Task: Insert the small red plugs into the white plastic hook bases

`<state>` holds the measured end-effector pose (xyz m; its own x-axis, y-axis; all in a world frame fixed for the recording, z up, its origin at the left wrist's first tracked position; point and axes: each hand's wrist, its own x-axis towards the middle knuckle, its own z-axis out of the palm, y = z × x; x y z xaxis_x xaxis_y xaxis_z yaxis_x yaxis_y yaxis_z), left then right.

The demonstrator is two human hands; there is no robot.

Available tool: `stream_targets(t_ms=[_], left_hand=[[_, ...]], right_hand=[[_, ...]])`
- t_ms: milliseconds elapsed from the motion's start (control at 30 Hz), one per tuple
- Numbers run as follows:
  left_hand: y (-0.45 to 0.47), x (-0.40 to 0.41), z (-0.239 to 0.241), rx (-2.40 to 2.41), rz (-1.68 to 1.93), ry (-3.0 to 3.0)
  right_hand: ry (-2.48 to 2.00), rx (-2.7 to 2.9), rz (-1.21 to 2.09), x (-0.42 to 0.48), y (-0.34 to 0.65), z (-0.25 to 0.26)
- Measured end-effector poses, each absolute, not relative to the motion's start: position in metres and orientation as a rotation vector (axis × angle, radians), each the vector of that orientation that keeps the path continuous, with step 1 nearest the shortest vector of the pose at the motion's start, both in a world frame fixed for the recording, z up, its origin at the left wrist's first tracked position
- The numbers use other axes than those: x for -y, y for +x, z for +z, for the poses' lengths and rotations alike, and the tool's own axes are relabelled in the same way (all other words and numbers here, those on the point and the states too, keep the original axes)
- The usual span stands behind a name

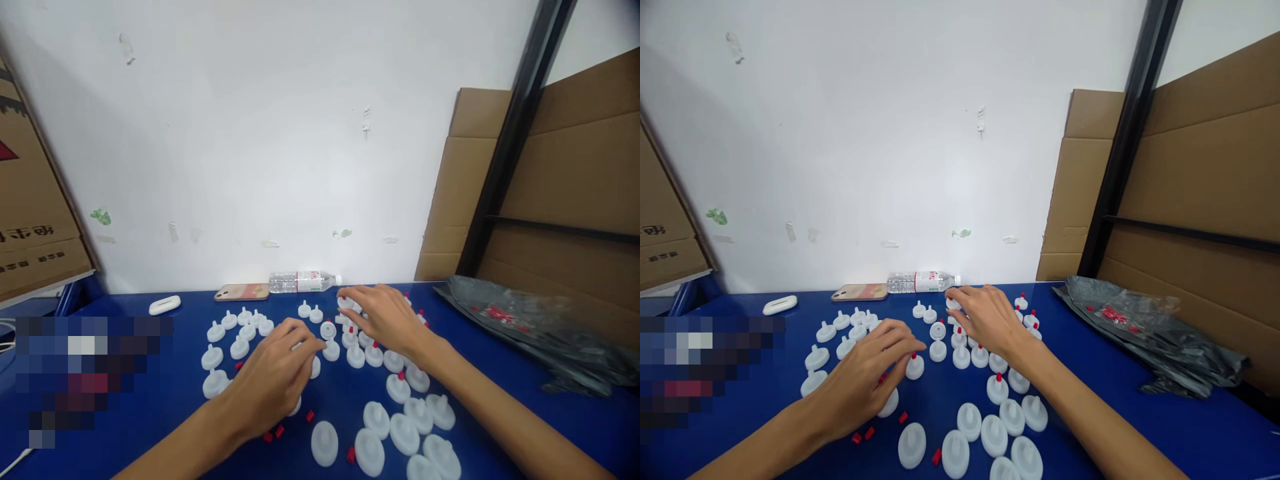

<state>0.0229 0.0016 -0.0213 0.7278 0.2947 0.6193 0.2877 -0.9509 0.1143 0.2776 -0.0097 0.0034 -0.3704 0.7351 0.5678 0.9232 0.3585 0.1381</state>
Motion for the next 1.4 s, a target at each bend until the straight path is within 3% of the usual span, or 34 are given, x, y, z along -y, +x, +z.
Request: stream_targets(t_ms=[333, 733, 1400], left_hand=[[0.023, -0.003, -0.027, -0.51, 0.877, 2.987], [0.025, -0.003, -0.027, -0.567, 0.959, 2.936], [0.02, 0.023, -0.013, -0.241, 0.641, 2.911]], right_hand=[[-1.685, 2.112, -0.656, 0.006, 0.281, 0.004], [-2.123, 1.972, -0.642, 0.001, 0.3, 0.004], [-2.311, 2.074, -0.499, -0.016, 0.317, -0.011]])
